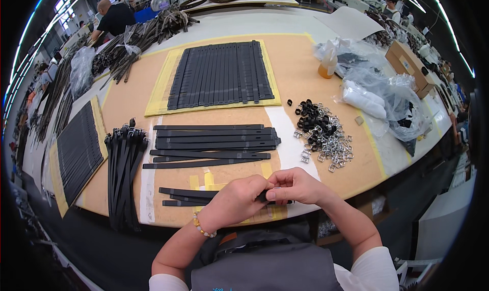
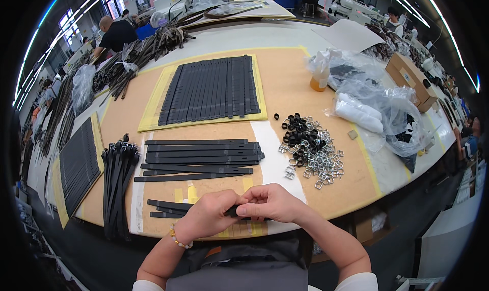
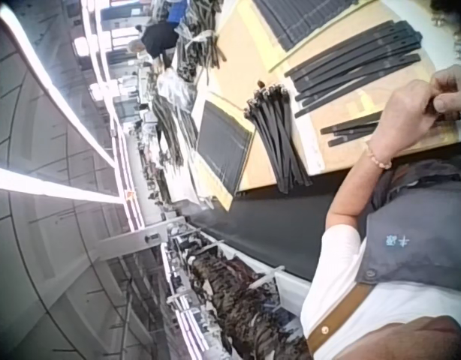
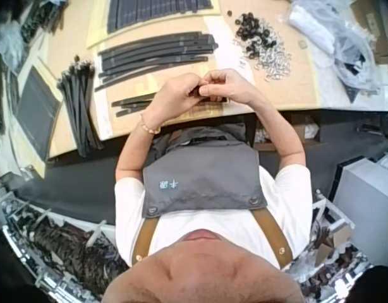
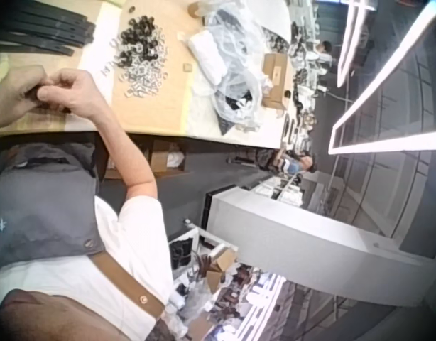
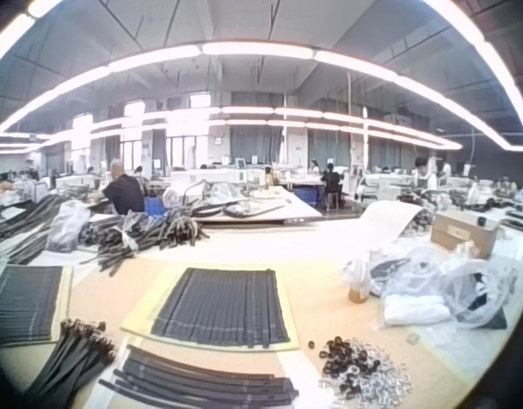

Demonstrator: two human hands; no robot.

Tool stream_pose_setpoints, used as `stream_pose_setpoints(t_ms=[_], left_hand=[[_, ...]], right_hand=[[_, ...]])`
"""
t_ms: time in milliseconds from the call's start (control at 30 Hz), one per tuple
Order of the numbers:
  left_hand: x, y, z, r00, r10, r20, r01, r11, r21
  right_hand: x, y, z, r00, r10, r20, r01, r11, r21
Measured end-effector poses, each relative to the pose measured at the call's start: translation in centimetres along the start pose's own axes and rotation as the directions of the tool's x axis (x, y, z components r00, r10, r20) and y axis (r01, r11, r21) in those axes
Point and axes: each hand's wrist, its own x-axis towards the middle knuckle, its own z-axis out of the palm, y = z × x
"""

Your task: The person assembles straps by sliding loops and metal buckles onto the ends of each strap by hand on a workbench.

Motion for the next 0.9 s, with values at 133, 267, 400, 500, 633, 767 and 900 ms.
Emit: stream_pose_setpoints(t_ms=[133,267,400,500,633,767,900], left_hand=[[0.1,-0.1,0.2,1.000,-0.003,0.000,0.003,1.000,-0.013],[0.0,-0.4,-0.1,0.998,-0.059,-0.014,0.059,0.998,-0.002],[-0.2,-1.0,-0.6,0.987,-0.153,0.048,0.157,0.983,-0.100],[-0.1,-1.2,-0.7,0.987,-0.153,0.052,0.158,0.981,-0.115],[-0.2,-1.7,-0.3,0.994,-0.108,0.007,0.108,0.989,-0.100],[-0.2,-1.7,-0.3,0.992,-0.123,0.021,0.125,0.988,-0.087],[-0.2,-1.7,-0.2,0.990,-0.138,0.030,0.140,0.986,-0.092]], right_hand=[[-0.1,0.0,0.5,0.999,-0.038,-0.018,0.035,0.989,-0.146],[-0.1,0.0,0.4,0.996,-0.033,-0.084,0.017,0.983,-0.183],[0.1,0.4,-0.3,0.997,0.004,-0.076,-0.014,0.991,-0.130],[0.1,0.7,-0.5,0.998,0.012,-0.060,-0.019,0.993,-0.119],[0.2,1.0,-0.5,0.998,0.020,-0.062,-0.026,0.995,-0.099],[0.2,1.1,-0.5,0.998,0.013,-0.056,-0.018,0.996,-0.083],[0.2,1.2,-0.5,0.998,0.003,-0.058,-0.008,0.996,-0.086]])
